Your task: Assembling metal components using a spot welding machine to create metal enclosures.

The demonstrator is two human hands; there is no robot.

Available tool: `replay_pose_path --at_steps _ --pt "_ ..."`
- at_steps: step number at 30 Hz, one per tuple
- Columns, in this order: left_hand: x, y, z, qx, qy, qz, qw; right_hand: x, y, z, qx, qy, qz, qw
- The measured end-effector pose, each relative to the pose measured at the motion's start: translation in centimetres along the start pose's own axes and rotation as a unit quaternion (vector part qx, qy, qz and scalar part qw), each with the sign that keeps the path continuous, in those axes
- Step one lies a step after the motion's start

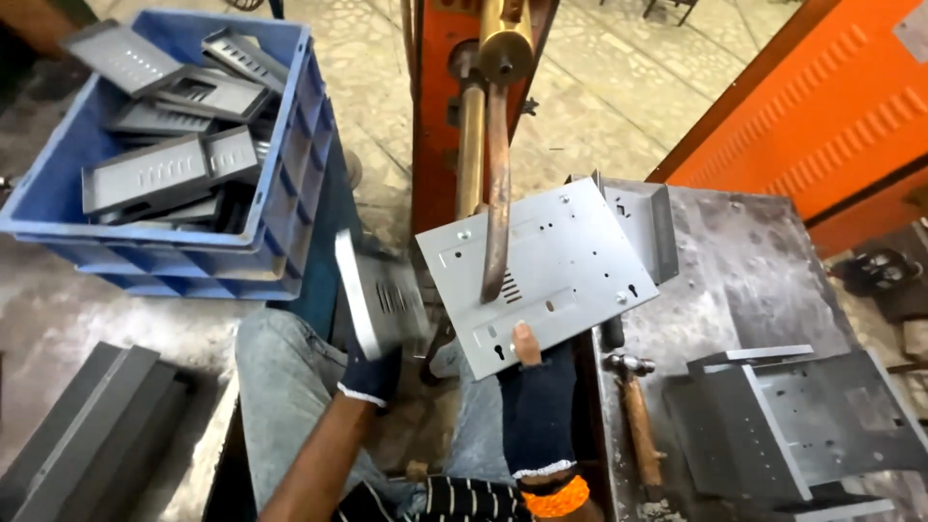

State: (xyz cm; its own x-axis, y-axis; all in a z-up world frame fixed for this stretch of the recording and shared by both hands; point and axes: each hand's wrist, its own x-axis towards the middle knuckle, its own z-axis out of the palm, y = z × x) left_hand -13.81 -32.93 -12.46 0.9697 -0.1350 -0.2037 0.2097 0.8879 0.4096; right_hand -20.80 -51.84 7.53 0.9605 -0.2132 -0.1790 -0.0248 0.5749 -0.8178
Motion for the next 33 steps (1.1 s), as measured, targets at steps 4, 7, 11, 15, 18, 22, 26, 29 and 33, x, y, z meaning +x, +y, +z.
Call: replay_pose_path --at_steps 4,7,11,15,18,22,26,29,33 --pt "-1.5 0.3 3.3 -0.072 -0.074 -0.042 0.994 0.4 0.1 -0.4 -0.01 0.014 0.004 1.0" --pt "-4.1 -1.3 4.4 -0.12 -0.152 -0.014 0.981 -1.6 1.7 -3.2 -0.008 0.018 0.013 1.0" --pt "-0.9 -4.3 -0.5 -0.097 -0.192 0.011 0.977 -1.9 1.9 -4.8 -0.015 0.011 0.012 1.0" --pt "-0.5 -2.7 7.8 0.066 0.202 0.025 0.977 -0.7 2.2 -4.5 -0.019 -0.012 0.018 1.0" --pt "-2.9 -0.5 14.3 0.087 0.246 -0.011 0.965 0.1 2.0 -3.8 -0.024 -0.024 0.02 0.999" --pt "-1.7 -0.6 14.2 0.096 0.242 -0.001 0.965 1.0 0.9 -2.8 -0.033 -0.033 0.021 0.999" --pt "-1.3 -0.3 14.4 0.058 0.184 0.018 0.981 1.0 0.3 -2.0 -0.039 -0.031 0.029 0.998" --pt "-0.9 -0.1 14.9 0.036 0.159 0.034 0.986 1.3 -0.2 -1.8 -0.039 -0.022 0.027 0.999" --pt "-0.4 -0.1 14.5 0.034 0.175 0.077 0.981 0.8 -0.2 -1.2 -0.039 -0.03 0.024 0.999"
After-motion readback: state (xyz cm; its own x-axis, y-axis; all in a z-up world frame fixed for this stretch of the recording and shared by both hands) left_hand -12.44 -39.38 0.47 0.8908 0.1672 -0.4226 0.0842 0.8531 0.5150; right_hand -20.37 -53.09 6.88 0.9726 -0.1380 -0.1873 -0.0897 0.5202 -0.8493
